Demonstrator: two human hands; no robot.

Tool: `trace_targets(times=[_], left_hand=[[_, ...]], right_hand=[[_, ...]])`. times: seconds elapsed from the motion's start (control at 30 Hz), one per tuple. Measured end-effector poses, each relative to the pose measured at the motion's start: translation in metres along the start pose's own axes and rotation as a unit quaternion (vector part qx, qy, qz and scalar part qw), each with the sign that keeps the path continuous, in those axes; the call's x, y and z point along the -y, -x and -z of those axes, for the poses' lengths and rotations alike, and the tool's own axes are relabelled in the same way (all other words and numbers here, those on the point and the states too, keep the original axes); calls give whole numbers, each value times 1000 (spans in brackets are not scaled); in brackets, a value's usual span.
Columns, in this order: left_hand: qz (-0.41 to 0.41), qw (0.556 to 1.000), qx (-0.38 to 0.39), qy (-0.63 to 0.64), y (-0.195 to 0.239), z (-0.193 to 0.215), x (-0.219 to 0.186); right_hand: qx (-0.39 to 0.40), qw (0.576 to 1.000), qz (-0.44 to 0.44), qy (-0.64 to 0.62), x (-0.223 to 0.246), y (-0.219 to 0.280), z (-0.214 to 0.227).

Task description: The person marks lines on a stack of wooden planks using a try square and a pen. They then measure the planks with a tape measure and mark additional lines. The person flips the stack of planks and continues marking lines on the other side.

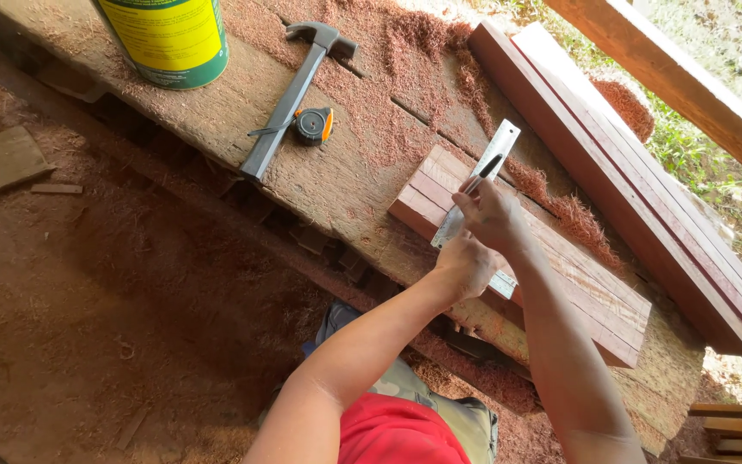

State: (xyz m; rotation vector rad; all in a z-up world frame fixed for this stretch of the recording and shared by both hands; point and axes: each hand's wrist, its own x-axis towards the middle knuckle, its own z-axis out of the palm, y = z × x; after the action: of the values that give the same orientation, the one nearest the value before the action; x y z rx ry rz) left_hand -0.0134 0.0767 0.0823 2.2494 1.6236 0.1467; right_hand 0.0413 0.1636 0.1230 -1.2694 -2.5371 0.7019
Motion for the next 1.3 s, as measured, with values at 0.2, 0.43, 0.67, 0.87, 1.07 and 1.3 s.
trace_targets(times=[0.2, 0.43, 0.67, 0.87, 1.07, 1.3], left_hand=[[-17, 995, -78, -65, -6, -5, 2], [-22, 996, -58, -64, -9, -10, 2], [-21, 993, -102, -48, -7, -16, 3], [-22, 992, -112, -43, -4, -11, 3], [-21, 993, -104, -49, 0, -5, 2], [-18, 993, -109, -34, -5, -10, 3]], right_hand=[[-1, 1000, -1, -20, -11, -19, 0], [-49, 998, -35, -3, 4, -30, 8], [-65, 996, -53, 27, 6, -40, 9], [-92, 995, -25, 27, -13, -57, 9], [-94, 994, -11, 51, -14, -63, 15], [-108, 994, -6, 31, -18, -67, 15]])
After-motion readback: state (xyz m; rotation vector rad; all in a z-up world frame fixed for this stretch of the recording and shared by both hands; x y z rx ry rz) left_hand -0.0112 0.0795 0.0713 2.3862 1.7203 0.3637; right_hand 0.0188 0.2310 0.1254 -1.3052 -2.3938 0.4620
